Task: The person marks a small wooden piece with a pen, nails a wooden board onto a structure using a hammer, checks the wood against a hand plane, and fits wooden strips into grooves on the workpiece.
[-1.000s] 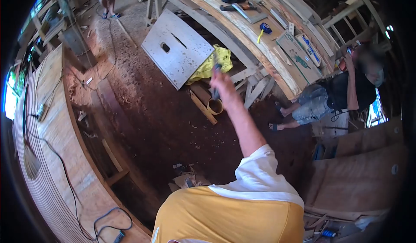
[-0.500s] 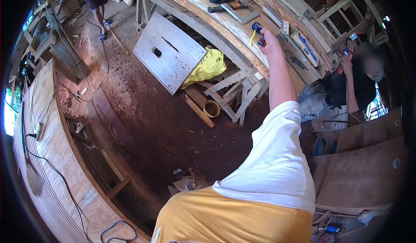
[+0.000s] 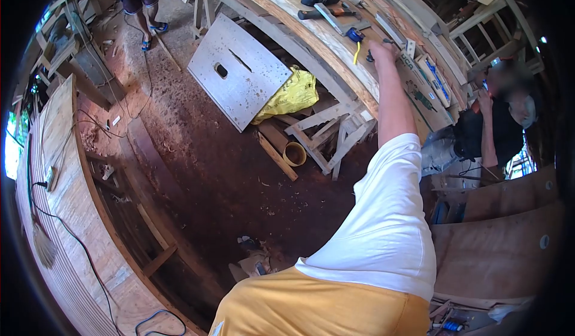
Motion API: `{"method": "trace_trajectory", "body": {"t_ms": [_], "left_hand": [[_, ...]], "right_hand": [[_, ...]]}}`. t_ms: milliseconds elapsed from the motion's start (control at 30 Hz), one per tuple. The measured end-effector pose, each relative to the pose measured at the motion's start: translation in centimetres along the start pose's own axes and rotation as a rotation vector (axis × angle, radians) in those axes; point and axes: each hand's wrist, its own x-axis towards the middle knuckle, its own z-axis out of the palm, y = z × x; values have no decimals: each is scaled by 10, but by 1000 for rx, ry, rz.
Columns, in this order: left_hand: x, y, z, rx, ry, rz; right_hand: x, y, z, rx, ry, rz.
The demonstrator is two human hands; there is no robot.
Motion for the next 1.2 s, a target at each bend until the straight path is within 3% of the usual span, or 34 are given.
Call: {"method": "trace_trajectory", "body": {"t_ms": [33,133,267,300,367,467,500,533,567,600,667,767,900,1067,1200], "left_hand": [[-2,-2,0,5,2,1],[-3,-24,-3,20,5,6],[-25,-104,-25,138,43,1],[-38,-123,-36,195,51,15],[-71,-162,-51,339,23,31],[-96,-171,-40,394,-10,-81],[-109,-191,-22,184,134,-146],[-109,-189,-9,39,154,-290],[-113,-191,2,-58,132,-325],[-100,-164,-27,147,57,-328],[-90,-162,-23,141,70,-438],[-96,-156,-36,-73,242,-493],[-115,-161,-44,-433,369,-536],[-212,-183,-120,-618,280,-511],[-298,-230,-170,-483,235,-487]], "right_hand": [[-15,-4,-11,-307,141,-49],[-94,-12,-24,-383,254,-376],[-179,23,-19,-67,213,-852],[-210,38,-5,19,176,-832],[-282,51,8,84,-3,-920],[-397,64,32,81,-286,-1123],[-445,54,38,173,-493,-1060],[-496,48,36,229,-684,-995],[-543,42,25,256,-863,-928],[-585,33,17,317,-1007,-981],[-686,10,-19,470,-1273,-1060],[-777,-3,-84,697,-1674,-1188],[-870,-7,-159,827,-1918,-1613],[-935,50,-228,726,-2134,-1725],[-968,100,-271,633,-2232,-1838]]}}
